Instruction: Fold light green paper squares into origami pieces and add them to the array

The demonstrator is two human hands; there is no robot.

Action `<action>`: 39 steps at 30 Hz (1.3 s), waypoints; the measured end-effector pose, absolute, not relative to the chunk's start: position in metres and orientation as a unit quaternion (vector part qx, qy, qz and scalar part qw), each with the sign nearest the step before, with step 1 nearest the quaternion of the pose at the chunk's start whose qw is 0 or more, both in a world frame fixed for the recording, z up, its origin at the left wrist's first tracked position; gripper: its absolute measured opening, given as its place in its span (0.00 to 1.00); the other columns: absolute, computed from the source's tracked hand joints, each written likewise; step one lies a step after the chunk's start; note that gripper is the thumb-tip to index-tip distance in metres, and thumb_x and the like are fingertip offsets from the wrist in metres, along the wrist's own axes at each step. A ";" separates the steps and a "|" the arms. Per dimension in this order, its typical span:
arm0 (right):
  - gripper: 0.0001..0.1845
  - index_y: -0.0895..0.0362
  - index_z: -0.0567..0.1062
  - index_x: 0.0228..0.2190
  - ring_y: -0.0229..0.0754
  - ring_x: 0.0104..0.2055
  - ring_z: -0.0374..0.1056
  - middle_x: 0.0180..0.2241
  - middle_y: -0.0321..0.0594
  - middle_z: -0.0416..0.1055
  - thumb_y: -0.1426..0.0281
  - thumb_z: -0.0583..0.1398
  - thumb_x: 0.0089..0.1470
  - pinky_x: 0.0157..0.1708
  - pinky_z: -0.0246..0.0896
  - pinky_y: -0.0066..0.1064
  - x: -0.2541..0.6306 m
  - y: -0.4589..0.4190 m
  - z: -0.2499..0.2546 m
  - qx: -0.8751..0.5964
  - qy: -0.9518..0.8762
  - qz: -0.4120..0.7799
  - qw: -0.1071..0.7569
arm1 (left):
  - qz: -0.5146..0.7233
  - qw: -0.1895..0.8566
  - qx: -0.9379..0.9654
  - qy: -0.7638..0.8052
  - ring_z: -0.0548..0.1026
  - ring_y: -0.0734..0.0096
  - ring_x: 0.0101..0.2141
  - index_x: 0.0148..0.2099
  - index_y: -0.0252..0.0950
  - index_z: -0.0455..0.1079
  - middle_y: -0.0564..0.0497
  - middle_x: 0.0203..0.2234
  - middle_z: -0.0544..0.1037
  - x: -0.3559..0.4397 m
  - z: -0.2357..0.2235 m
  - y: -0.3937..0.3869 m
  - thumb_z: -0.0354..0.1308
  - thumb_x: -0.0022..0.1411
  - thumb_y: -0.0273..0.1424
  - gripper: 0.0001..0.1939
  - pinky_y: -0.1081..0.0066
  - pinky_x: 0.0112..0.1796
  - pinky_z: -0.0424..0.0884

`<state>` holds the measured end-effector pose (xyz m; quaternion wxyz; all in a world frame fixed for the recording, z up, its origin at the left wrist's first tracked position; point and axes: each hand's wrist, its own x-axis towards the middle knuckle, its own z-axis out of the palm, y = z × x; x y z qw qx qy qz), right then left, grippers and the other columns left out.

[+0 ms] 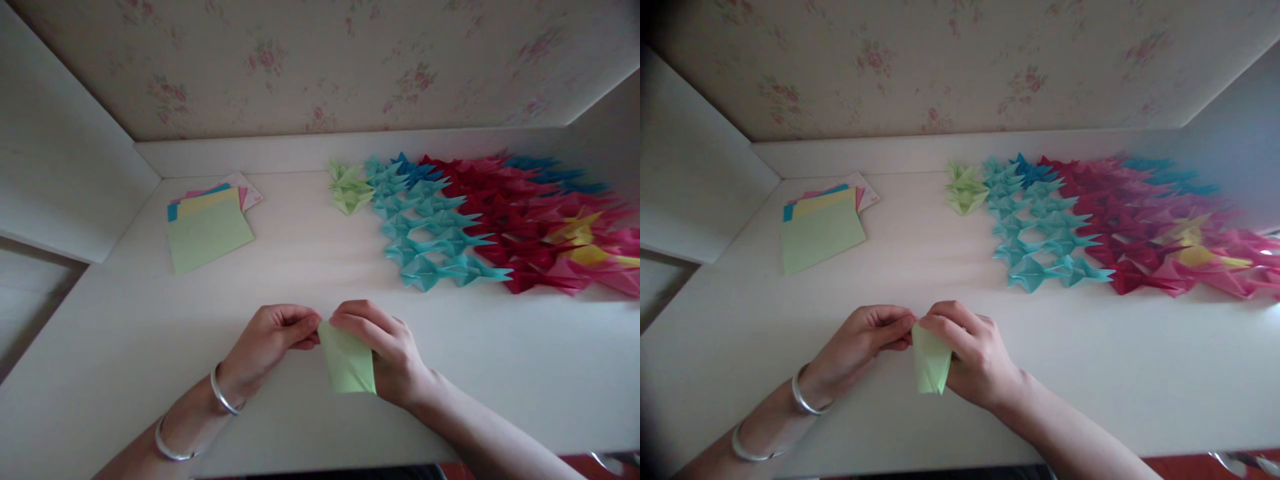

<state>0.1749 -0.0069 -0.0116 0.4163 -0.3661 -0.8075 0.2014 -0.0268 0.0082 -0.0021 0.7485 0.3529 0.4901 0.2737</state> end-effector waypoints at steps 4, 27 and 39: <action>0.11 0.57 0.76 0.40 0.41 0.36 0.75 0.38 0.45 0.76 0.80 0.59 0.56 0.31 0.69 0.27 0.174 -0.007 -0.015 -0.360 -0.809 0.203 0.418 | 0.275 0.744 0.366 0.486 0.75 0.74 0.32 0.40 0.36 0.82 0.52 0.28 0.81 -0.025 -0.001 0.007 0.66 0.59 0.38 0.11 0.76 0.37 0.71; 0.09 0.57 0.72 0.42 0.42 0.35 0.74 0.38 0.46 0.75 0.76 0.58 0.58 0.30 0.69 0.29 0.173 -0.007 -0.017 -0.333 -0.829 0.229 0.387 | 0.267 0.715 0.417 0.494 0.71 0.73 0.26 0.28 0.32 0.77 0.52 0.21 0.75 -0.024 0.002 0.005 0.67 0.56 0.39 0.14 0.74 0.29 0.68; 0.25 0.56 0.80 0.39 0.41 0.43 0.76 0.48 0.47 0.76 0.86 0.51 0.47 0.34 0.71 0.27 0.178 -0.004 -0.011 -0.353 -0.775 0.334 0.405 | 0.281 0.594 0.528 0.538 0.72 0.69 0.29 0.42 0.35 0.75 0.52 0.28 0.76 -0.029 -0.001 0.007 0.57 0.65 0.41 0.14 0.73 0.30 0.67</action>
